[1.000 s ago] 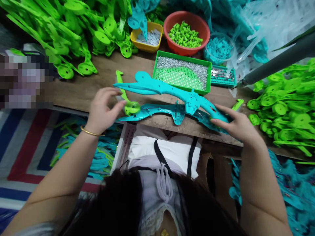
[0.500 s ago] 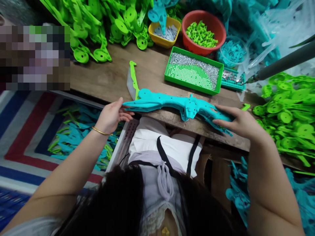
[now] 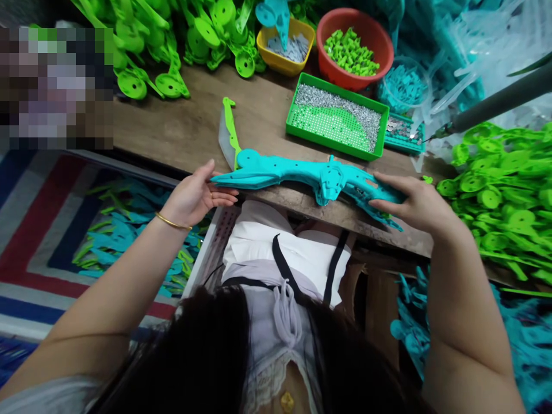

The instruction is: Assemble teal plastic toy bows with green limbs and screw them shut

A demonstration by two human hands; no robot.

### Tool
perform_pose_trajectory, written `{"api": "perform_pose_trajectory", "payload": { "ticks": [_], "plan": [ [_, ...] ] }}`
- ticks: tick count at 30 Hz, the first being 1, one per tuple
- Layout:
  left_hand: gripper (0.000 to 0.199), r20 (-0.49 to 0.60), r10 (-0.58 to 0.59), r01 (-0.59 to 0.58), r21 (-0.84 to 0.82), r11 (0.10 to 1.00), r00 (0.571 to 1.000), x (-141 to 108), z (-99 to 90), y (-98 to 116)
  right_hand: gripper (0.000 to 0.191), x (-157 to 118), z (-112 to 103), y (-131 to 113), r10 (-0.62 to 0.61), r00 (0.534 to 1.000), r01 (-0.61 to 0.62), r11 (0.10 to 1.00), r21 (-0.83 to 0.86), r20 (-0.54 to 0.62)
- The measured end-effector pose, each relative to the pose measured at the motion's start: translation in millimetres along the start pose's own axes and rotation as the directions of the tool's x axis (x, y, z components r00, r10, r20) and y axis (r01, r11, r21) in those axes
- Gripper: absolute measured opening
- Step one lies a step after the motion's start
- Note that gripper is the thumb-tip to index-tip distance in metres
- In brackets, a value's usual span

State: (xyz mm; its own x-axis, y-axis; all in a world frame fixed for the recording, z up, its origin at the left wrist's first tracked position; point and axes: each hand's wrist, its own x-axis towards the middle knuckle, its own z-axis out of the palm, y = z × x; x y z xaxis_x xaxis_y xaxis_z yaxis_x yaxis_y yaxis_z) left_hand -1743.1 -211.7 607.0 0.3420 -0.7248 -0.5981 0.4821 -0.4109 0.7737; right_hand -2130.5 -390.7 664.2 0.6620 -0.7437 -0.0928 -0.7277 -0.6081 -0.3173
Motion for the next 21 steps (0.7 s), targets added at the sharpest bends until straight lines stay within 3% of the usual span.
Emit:
{"api": "perform_pose_trajectory", "payload": {
  "ticks": [8,16,21],
  "plan": [
    [0.034,-0.007,0.024,-0.023,0.042,0.999,1.000,-1.0,5.4,0.6,0.057,-0.4,23.3,3.4,0.051,0.999,-0.051,0.999,0.015,-0.002],
    [0.037,-0.026,0.043,-0.042,0.043,0.998,0.999,-0.2,6.9,-0.2,0.060,4.4,20.6,8.0,0.096,0.992,-0.108,0.982,0.156,0.082],
    [0.029,-0.023,0.056,-0.056,0.017,0.998,0.998,-3.9,10.7,-0.1,0.061,2.3,21.9,7.8,0.062,0.997,-0.068,0.989,0.130,0.046]
  ]
}}
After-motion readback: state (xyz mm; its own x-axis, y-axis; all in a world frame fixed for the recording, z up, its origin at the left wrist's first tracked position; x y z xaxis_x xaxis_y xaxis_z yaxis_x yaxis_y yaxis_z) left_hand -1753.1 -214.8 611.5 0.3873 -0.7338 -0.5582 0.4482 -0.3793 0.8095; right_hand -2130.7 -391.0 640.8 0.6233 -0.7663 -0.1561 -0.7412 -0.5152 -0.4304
